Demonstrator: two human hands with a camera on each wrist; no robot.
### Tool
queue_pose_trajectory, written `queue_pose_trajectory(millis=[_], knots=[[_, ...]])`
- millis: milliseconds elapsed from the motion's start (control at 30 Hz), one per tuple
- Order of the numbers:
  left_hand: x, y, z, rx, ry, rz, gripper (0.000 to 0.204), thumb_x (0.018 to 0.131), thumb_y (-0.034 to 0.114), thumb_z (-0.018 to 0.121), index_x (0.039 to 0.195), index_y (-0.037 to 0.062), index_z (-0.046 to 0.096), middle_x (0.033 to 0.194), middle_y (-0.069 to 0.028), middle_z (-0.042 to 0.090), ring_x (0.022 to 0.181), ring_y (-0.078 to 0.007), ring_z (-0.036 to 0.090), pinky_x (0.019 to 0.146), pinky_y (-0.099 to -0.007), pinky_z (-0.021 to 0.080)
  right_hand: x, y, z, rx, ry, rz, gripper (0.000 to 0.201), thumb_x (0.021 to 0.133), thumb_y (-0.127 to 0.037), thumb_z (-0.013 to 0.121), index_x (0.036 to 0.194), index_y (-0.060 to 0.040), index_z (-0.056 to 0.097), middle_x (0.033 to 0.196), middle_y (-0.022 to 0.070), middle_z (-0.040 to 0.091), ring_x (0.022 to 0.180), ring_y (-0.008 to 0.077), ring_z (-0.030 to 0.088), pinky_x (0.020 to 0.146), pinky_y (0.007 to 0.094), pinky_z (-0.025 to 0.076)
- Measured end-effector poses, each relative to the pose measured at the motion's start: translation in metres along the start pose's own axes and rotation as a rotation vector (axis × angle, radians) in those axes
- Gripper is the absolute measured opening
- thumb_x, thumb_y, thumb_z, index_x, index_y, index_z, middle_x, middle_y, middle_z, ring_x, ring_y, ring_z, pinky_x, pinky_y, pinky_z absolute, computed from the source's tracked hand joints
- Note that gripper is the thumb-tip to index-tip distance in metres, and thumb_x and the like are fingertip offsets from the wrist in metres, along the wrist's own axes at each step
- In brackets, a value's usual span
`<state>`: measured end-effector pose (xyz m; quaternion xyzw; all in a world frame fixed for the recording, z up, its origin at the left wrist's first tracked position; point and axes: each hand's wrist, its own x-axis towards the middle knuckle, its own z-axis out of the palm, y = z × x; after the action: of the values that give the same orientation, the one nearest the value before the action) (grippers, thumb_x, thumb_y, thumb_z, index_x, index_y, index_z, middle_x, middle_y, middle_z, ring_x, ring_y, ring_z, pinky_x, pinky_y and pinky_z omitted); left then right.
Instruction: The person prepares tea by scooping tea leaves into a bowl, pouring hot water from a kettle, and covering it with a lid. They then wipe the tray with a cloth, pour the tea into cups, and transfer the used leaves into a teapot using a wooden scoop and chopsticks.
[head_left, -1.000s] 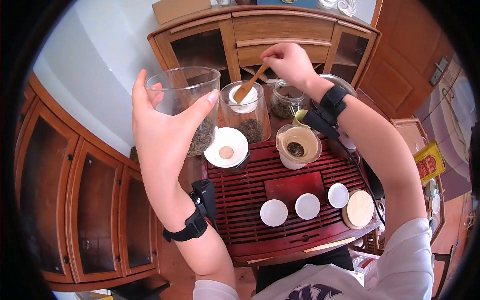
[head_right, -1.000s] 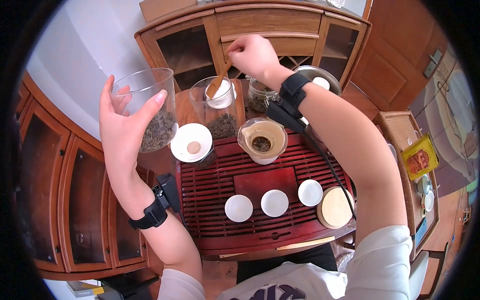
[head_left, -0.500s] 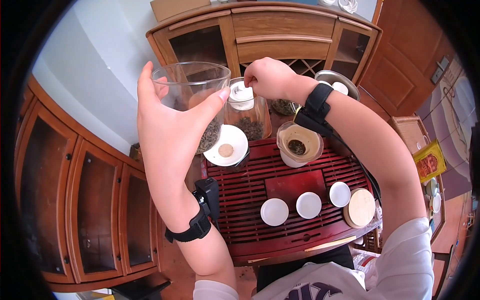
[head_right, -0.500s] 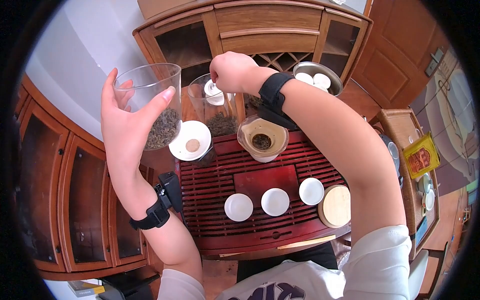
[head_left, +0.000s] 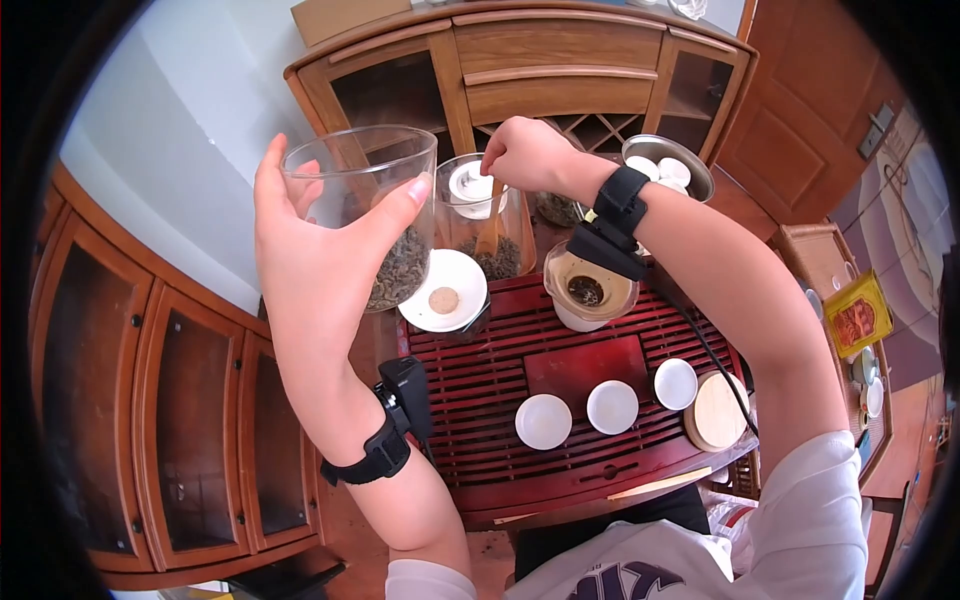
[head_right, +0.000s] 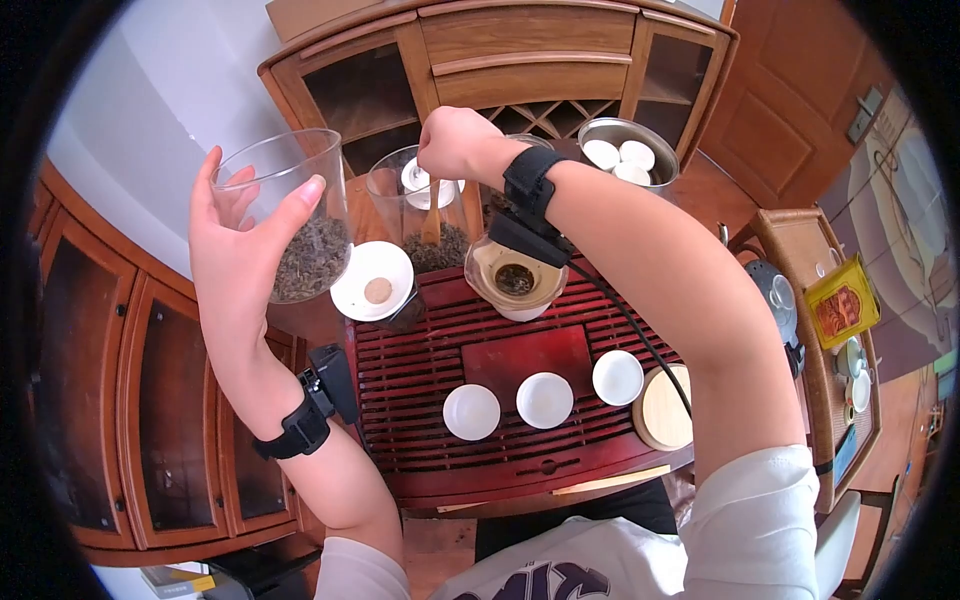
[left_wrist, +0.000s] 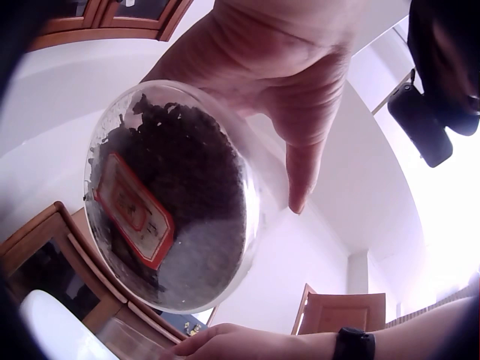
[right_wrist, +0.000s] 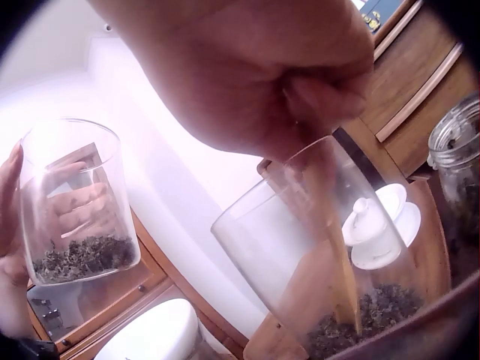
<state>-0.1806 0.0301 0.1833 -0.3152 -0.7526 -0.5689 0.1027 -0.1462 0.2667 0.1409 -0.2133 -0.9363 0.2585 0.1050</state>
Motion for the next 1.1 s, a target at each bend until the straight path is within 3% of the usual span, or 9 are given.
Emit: queue_pose_trajectory(millis=[67,133,467,567,633,667,733,1100], knots=[[0.001,-0.001,0.000,0.013,0.005,0.001,0.111,0.063,0.032,0.093,0.147,-0.0079,0.032,0.137,-0.0275,0.048,0.133,-0.0352,0.046,0.106,-0.0426,0.041,-0.001,0.000,-0.001,0.016,0.003,0.013,0.025,0.079,-0.007,0.058,0.094,-0.0057,0.078,0.085,0.0151,0.073,0.082,0.0226,0.070,0.074,0.0340,0.054],[0.001,-0.001,0.001,0.012,0.008,0.002,0.111,0.063,0.032,0.093,0.147,-0.0080,0.032,0.137,-0.0274,0.048,0.134,-0.0352,0.045,0.106,-0.0425,0.041,0.001,0.003,-0.003,0.018,0.000,0.065,0.025,0.078,-0.018,0.067,0.098,-0.0056,0.077,0.095,0.0166,0.073,0.094,0.0293,0.070,0.084,0.0366,0.054],[-0.001,0.000,0.002,0.033,0.011,0.013,0.111,0.063,0.032,0.093,0.147,-0.0083,0.032,0.135,-0.0262,0.050,0.131,-0.0339,0.047,0.105,-0.0421,0.042,0.005,0.014,-0.007,0.133,0.026,0.041,0.021,0.082,-0.018,0.067,0.094,-0.0058,0.079,0.093,0.0139,0.074,0.092,0.0270,0.070,0.085,0.0349,0.053],[0.000,-0.001,0.002,0.032,0.013,0.020,0.111,0.063,0.032,0.093,0.147,-0.0082,0.032,0.135,-0.0264,0.050,0.131,-0.0341,0.047,0.105,-0.0420,0.042,0.002,0.014,-0.014,0.204,0.074,0.015,0.020,0.082,-0.016,0.066,0.093,-0.0049,0.079,0.089,0.0145,0.074,0.081,0.0230,0.070,0.076,0.0329,0.054],[0.000,-0.001,0.003,0.027,0.010,0.026,0.111,0.063,0.032,0.093,0.147,-0.0080,0.032,0.136,-0.0270,0.050,0.131,-0.0344,0.047,0.105,-0.0420,0.042,-0.007,0.007,-0.025,0.363,0.027,0.161,0.020,0.085,-0.007,0.063,0.098,-0.0020,0.077,0.085,0.0075,0.069,0.069,0.0124,0.055,0.056,0.0293,0.045],[0.000,-0.001,0.003,0.026,0.010,0.027,0.111,0.063,0.032,0.093,0.147,-0.0080,0.032,0.136,-0.0270,0.050,0.131,-0.0344,0.047,0.105,-0.0420,0.042,-0.006,0.010,-0.025,0.362,0.027,0.161,0.020,0.085,-0.007,0.063,0.098,-0.0020,0.077,0.085,0.0075,0.069,0.069,0.0124,0.055,0.056,0.0293,0.045],[-0.001,0.000,0.003,0.045,0.010,0.023,0.111,0.063,0.033,0.092,0.147,-0.0078,0.032,0.136,-0.0277,0.050,0.131,-0.0347,0.047,0.105,-0.0421,0.041,-0.003,0.020,-0.024,0.489,0.074,0.193,0.021,0.086,-0.007,0.061,0.100,-0.0018,0.076,0.087,0.0061,0.067,0.062,0.0101,0.047,0.046,0.0265,0.035],[-0.002,0.003,0.002,0.066,0.016,0.020,0.111,0.064,0.033,0.092,0.147,-0.0079,0.031,0.137,-0.0289,0.049,0.131,-0.0356,0.047,0.105,-0.0424,0.041,-0.002,0.048,-0.030,0.742,0.105,0.320,0.021,0.091,-0.008,0.060,0.105,-0.0017,0.074,0.086,0.0037,0.065,0.055,0.0055,0.035,0.043,0.0220,0.026]])
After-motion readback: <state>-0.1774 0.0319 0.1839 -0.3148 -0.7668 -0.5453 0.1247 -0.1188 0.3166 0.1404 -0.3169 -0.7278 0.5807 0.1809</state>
